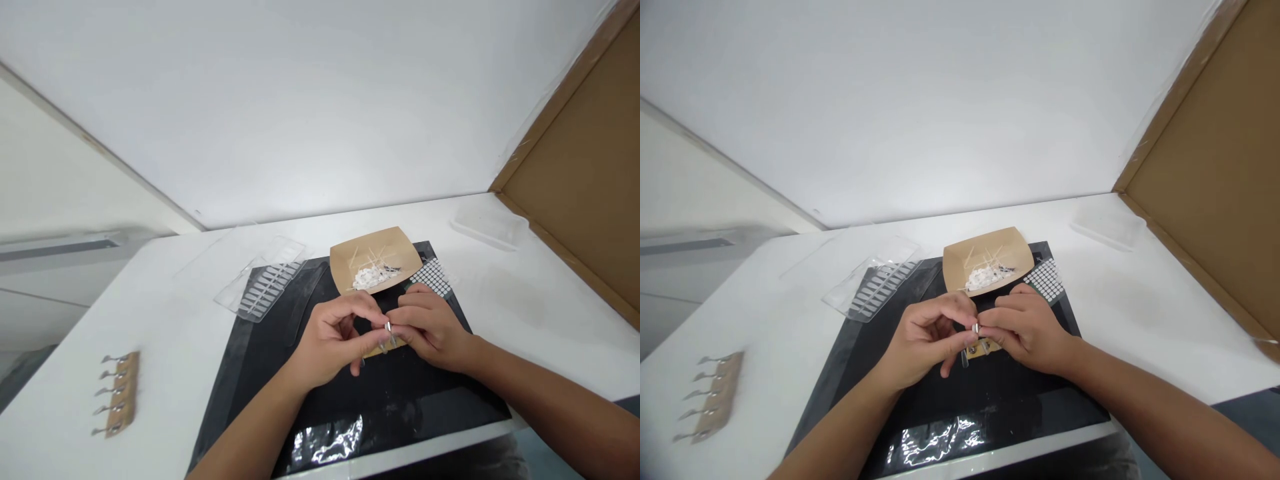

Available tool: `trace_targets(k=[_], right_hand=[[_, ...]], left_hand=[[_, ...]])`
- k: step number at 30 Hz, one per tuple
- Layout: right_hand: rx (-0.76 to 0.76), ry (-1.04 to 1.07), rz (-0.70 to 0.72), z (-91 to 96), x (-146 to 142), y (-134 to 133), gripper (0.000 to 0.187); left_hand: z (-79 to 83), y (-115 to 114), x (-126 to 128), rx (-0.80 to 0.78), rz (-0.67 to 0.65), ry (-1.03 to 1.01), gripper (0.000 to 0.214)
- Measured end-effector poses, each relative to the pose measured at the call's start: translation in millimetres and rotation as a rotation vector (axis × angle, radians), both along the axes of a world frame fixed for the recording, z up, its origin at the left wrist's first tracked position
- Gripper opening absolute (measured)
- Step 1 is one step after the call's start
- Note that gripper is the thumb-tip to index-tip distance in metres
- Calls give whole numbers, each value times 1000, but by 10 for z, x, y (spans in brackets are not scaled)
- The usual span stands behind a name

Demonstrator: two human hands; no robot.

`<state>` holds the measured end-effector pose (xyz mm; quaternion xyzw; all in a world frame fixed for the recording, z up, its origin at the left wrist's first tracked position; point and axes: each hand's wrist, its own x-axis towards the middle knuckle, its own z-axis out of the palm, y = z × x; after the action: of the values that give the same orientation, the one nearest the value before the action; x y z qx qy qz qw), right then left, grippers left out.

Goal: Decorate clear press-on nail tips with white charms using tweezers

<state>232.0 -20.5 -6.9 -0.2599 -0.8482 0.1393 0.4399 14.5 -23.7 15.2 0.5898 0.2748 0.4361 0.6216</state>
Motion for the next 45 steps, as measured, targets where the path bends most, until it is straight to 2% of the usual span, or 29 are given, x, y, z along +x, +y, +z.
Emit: trace_targets(k=[4, 7, 9, 12, 15, 17, 22, 27, 38, 45], right_hand=[[59, -59, -33, 27, 32, 14, 34], [157, -137, -71, 68, 68, 24, 31], [224, -203, -106, 104, 91, 23, 29], [266, -274, -147, 148, 110, 11, 28], [212, -267, -139, 153, 97, -5, 27], [147, -214, -100, 135, 77, -14, 25], [10, -131, -6, 88, 45, -29, 24], [-45, -106, 34, 70, 44, -26, 25], [-195, -27, 112, 31, 0, -57, 28], [-266, -97, 155, 78, 50, -45, 28]], left_hand=[[-4, 7, -12, 20, 25, 47, 13], [-7, 23, -29, 128, 36, 80, 9], [8, 42, -36, 270, 55, 123, 5], [60, 72, -34, 608, 114, 213, 10], [114, 89, -22, 919, 199, 316, 18], [135, 89, -17, 1004, 229, 375, 23], [154, 90, -23, 962, 185, 356, 26], [181, 119, -41, 915, 160, 326, 21], [186, 127, -74, 1015, 184, 424, 22], [166, 113, -110, 1137, 227, 524, 22]])
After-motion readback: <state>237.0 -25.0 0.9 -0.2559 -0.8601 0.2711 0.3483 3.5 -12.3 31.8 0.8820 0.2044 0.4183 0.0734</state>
